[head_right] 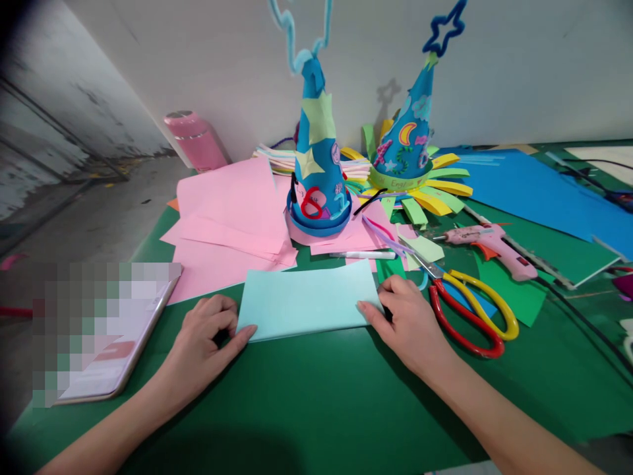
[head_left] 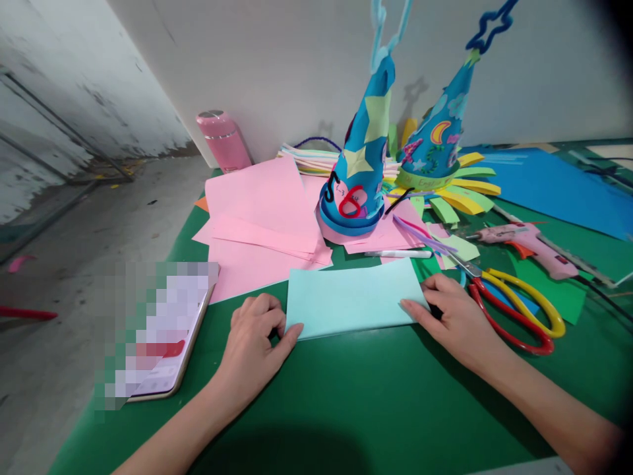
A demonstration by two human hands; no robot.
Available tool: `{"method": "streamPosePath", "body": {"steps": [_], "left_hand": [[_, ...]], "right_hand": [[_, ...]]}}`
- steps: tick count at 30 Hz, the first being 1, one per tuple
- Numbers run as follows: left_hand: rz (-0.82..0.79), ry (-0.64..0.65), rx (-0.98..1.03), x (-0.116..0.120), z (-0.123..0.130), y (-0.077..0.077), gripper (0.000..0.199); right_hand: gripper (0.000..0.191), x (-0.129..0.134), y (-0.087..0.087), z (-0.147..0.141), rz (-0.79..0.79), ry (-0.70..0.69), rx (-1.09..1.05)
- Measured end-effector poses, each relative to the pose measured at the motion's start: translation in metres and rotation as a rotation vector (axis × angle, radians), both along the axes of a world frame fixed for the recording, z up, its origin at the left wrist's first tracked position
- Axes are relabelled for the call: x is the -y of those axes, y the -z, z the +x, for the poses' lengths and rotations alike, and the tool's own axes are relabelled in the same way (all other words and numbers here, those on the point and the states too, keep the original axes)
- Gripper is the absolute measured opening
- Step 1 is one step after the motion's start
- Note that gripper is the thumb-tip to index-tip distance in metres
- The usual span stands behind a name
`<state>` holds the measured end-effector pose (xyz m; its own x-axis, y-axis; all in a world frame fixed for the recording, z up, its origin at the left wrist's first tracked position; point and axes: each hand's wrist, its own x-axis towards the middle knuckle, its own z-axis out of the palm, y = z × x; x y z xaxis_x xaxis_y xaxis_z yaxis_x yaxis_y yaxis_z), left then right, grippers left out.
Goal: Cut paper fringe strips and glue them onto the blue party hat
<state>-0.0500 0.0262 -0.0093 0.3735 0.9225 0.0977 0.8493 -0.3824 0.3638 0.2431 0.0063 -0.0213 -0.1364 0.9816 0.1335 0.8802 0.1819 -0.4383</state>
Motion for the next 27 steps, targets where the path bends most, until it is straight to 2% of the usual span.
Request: {"method": "streamPosePath", "body": {"steps": [11, 16, 20, 22, 25, 27], "left_hand": [[0.075, 0.017, -0.094, 0.007, 0.003, 0.000, 0.025], [0.081, -0.016, -0.152, 0.008, 0.004, 0.000, 0.024], [0.205, -0.068, -0.163, 0.011, 0.004, 0.001, 0.018], [0.274, 0.004, -0.156, 0.013, 0.002, 0.003, 0.023], [0.261, 0.266, -0.148, 0.012, -0.003, 0.009, 0.035], [0.248, 0.379, -0.153, 0.011, -0.005, 0.013, 0.041]], "right_hand": [[0.035, -0.002, -0.001, 0.000, 0.008, -0.005, 0.043], [0.034, -0.001, 0.001, 0.000, 0.023, -0.001, 0.064], [0.034, -0.001, 0.000, 0.000, 0.026, 0.001, 0.071], [0.034, -0.001, 0.000, 0.000, 0.027, 0.000, 0.073], [0.034, -0.001, 0.000, -0.001, 0.039, -0.003, 0.073], [0.034, -0.002, 0.000, -0.002, 0.047, -0.004, 0.075]]}}
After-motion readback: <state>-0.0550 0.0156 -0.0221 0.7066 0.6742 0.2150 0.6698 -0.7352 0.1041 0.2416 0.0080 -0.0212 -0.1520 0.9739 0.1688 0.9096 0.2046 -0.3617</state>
